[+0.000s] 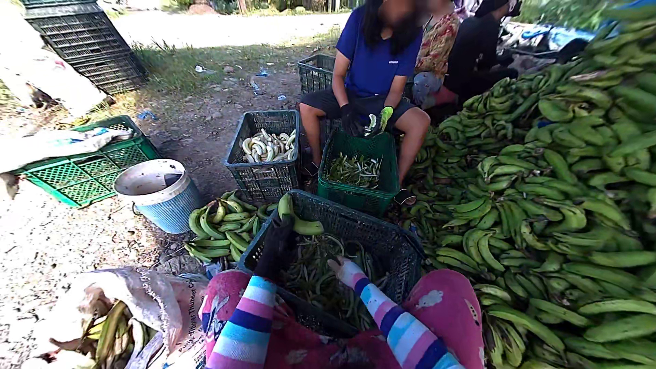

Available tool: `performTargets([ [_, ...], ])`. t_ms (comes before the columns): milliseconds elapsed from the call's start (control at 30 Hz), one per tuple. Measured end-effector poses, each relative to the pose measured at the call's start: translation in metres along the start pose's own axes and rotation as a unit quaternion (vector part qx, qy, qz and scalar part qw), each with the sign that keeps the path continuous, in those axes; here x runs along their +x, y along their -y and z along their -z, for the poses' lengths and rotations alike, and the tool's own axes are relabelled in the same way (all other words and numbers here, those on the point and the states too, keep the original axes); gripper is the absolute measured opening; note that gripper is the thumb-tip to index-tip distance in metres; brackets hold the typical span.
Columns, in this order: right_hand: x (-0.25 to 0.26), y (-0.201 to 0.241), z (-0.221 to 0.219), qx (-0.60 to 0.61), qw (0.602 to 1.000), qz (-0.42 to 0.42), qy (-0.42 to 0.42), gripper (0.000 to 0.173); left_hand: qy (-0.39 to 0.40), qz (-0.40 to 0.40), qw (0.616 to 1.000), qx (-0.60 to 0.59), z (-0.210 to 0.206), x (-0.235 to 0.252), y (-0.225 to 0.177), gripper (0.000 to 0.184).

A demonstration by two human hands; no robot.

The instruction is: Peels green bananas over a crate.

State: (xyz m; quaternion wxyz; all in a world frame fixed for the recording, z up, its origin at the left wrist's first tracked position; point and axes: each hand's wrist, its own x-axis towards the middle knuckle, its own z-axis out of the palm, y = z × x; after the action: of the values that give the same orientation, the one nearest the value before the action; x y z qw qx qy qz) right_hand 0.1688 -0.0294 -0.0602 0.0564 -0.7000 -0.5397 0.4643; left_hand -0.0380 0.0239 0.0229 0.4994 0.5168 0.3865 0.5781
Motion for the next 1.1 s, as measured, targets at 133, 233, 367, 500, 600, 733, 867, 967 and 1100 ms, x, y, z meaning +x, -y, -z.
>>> performTargets([
  [133, -0.029, 0.019, 0.041, 0.094, 0.965, 0.230, -0.081, 0.050, -0.004, 0.116, 0.986, 0.122, 0.003, 0.002, 0.010, 0.057],
  [233, -0.041, 0.025, 0.067, 0.003, 0.922, 0.380, -0.070, 0.050, 0.034, 0.171, 0.983, 0.053, -0.005, 0.004, 0.012, 0.062],
  [367, -0.047, 0.024, 0.079, -0.076, 0.928, 0.364, -0.035, 0.052, 0.065, 0.173, 0.983, 0.007, -0.029, 0.001, 0.015, 0.076],
  [500, -0.040, 0.018, 0.077, -0.080, 0.948, 0.282, -0.124, 0.056, 0.042, 0.090, 0.983, 0.155, -0.055, -0.014, 0.022, 0.058],
  [600, -0.027, 0.023, 0.078, -0.106, 0.949, 0.181, -0.236, 0.060, 0.084, 0.003, 0.905, 0.416, -0.058, -0.027, 0.035, 0.059],
  [733, -0.009, 0.018, 0.102, -0.014, 0.943, 0.082, -0.323, 0.054, 0.022, 0.120, 0.975, 0.185, -0.068, -0.040, 0.032, 0.048],
  [867, -0.021, 0.019, 0.097, 0.020, 0.942, 0.209, -0.261, 0.051, -0.001, 0.137, 0.990, -0.018, -0.045, -0.018, 0.044, 0.049],
  [967, -0.037, 0.019, 0.071, 0.040, 0.933, 0.320, -0.157, 0.050, -0.013, 0.050, 0.993, 0.109, -0.028, -0.001, 0.035, 0.050],
  [1100, -0.042, 0.018, 0.054, 0.020, 0.927, 0.363, -0.092, 0.051, -0.025, 0.035, 0.982, 0.182, -0.027, 0.006, 0.023, 0.053],
])
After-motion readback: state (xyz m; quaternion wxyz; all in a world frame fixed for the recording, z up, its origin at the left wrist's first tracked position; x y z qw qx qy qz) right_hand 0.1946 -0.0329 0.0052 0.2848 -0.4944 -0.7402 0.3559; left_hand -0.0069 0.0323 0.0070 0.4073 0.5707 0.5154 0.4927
